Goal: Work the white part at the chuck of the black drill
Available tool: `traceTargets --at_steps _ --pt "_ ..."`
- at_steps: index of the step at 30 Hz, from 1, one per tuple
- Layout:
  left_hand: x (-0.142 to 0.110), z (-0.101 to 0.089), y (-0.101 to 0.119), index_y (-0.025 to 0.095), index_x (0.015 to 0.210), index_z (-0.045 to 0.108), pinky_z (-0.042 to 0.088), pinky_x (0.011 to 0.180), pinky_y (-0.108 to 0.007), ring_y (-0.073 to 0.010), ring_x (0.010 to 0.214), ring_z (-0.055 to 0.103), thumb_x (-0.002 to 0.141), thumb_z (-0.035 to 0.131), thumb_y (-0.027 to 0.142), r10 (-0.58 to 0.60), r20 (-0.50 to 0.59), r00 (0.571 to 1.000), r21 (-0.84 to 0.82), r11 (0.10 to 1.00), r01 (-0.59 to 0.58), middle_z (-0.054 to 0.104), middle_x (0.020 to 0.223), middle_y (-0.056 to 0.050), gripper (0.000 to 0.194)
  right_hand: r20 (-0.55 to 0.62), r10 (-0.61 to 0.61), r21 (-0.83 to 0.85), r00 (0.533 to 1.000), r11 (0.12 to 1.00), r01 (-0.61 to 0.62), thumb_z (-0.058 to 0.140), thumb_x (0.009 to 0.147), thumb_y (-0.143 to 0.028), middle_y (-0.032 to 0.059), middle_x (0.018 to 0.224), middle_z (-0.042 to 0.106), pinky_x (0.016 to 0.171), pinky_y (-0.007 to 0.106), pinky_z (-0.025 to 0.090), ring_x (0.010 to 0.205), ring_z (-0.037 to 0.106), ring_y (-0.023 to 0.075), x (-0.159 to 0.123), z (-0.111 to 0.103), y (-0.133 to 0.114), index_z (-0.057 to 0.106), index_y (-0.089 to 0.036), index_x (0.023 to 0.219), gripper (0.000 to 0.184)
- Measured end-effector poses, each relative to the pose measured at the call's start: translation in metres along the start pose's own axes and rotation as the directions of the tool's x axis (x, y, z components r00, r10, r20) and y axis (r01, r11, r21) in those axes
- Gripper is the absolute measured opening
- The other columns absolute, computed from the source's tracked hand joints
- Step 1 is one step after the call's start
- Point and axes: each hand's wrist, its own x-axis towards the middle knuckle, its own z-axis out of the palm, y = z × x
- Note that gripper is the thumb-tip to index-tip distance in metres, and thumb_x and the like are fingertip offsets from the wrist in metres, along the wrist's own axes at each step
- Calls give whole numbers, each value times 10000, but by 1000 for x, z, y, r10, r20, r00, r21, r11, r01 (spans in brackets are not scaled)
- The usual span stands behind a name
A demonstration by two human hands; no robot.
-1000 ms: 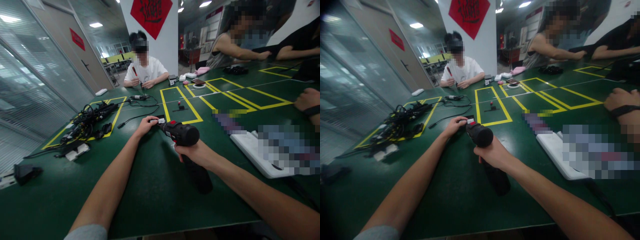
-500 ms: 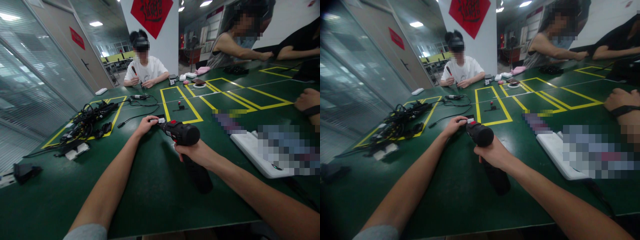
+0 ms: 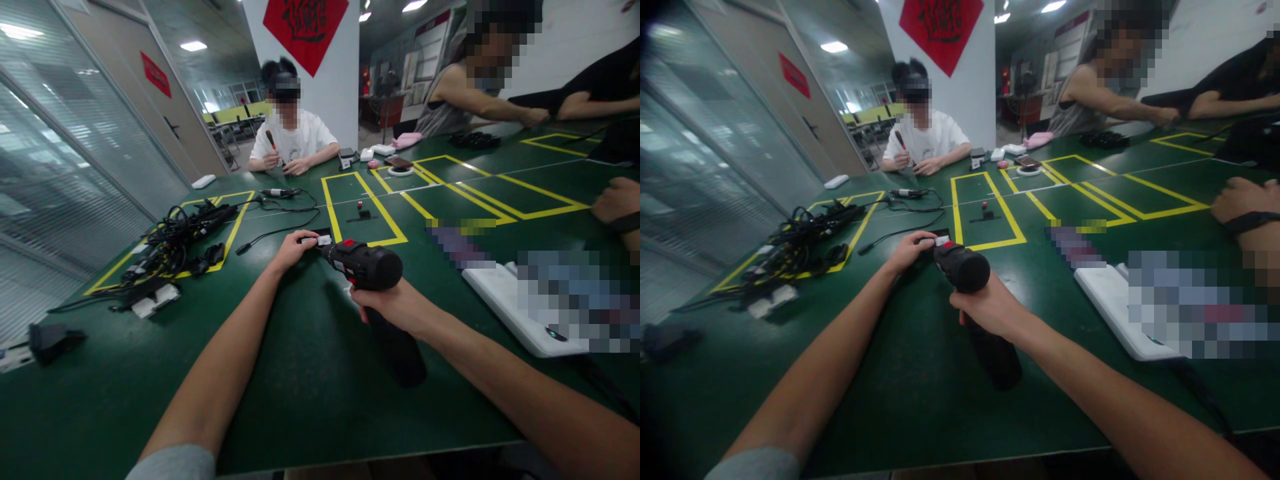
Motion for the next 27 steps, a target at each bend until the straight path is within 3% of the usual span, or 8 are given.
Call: traceTargets --at_steps 21,27 --pt "-1 -1 4 180 1008 741 418 1020 -387 -251 1040 618 755 645 410 -10 2 1000 1 1000 10 722 1071 -74 355 -20 16 29 1000 999 -16 599 680 -161 -3 533 579 523 275 393 502 560 151 -2 1 -4 575 -177 743 69" --pt "-1 0 3 175 1003 740 429 1007 -387 -250 1021 621 753 643 411 -6 1 1000 -8 1000 6 724 1059 -74 357 -14 28 18 1000 999 -28 591 675 -155 21 531 586 531 284 398 515 549 158 -3 1 -5 569 -185 676 37"
